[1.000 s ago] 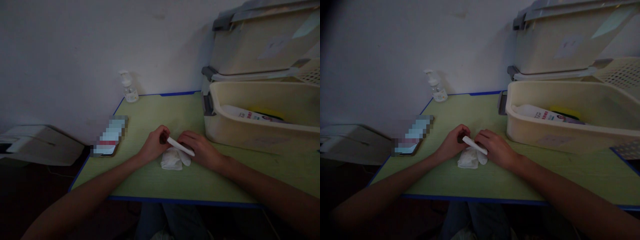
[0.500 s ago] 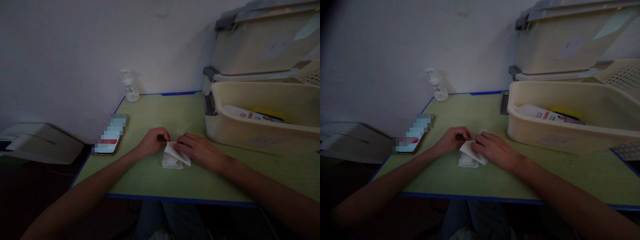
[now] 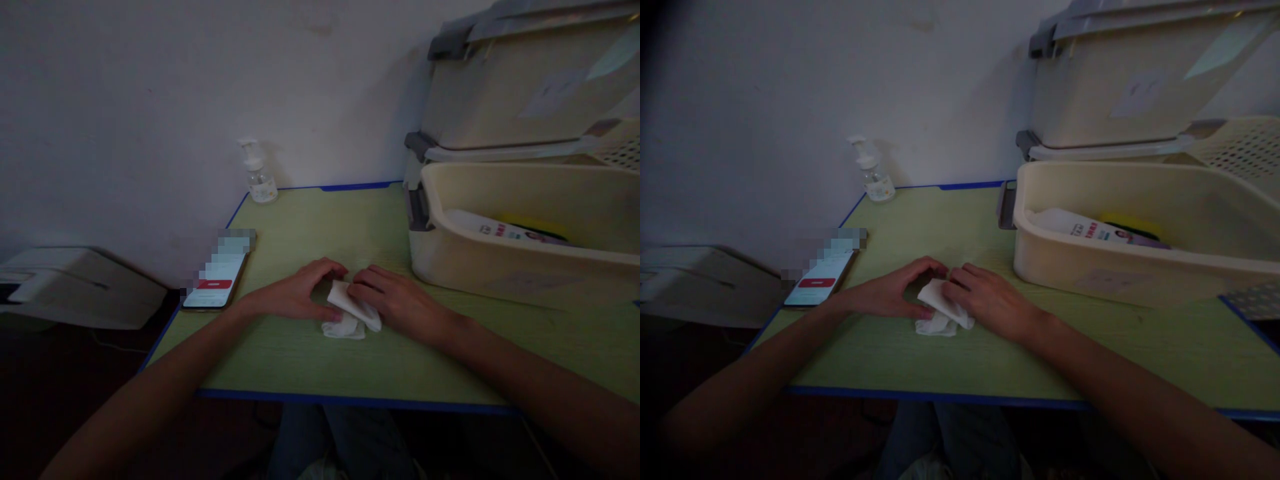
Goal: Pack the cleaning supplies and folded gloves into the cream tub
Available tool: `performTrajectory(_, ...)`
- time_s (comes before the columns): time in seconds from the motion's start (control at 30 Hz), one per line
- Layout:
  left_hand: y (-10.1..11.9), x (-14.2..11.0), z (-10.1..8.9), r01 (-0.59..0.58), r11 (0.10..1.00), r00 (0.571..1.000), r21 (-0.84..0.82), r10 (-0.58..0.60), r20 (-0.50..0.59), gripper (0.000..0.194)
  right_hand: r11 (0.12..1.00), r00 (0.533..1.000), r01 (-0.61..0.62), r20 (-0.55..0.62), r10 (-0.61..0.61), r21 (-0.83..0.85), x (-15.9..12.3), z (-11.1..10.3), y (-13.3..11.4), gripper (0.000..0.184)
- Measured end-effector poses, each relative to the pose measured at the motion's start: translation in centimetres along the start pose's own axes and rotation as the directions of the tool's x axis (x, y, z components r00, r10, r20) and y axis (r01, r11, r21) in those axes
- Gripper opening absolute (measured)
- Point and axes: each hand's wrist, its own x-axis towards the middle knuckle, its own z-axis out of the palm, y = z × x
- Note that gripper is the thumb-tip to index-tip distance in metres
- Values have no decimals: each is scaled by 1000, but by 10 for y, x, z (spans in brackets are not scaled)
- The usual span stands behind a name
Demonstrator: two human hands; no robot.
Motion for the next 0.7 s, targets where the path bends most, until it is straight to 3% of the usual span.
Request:
performTrajectory(0.2,-5,-1,3,-9,999,1000,44,10,-14,72,993,997,54,-52,-60,-100,-1,0,-2,15)
performTrajectory(0.4,-5,0,5,-52,994,998,97,57,-40,73,959,986,155,-17,-164,-236,-3,-4,-6,23)
performTrajectory(0.7,-5,1,4,-86,986,996,146,88,-8,62,939,976,214,20,-217,-271,-2,-6,-10,23)
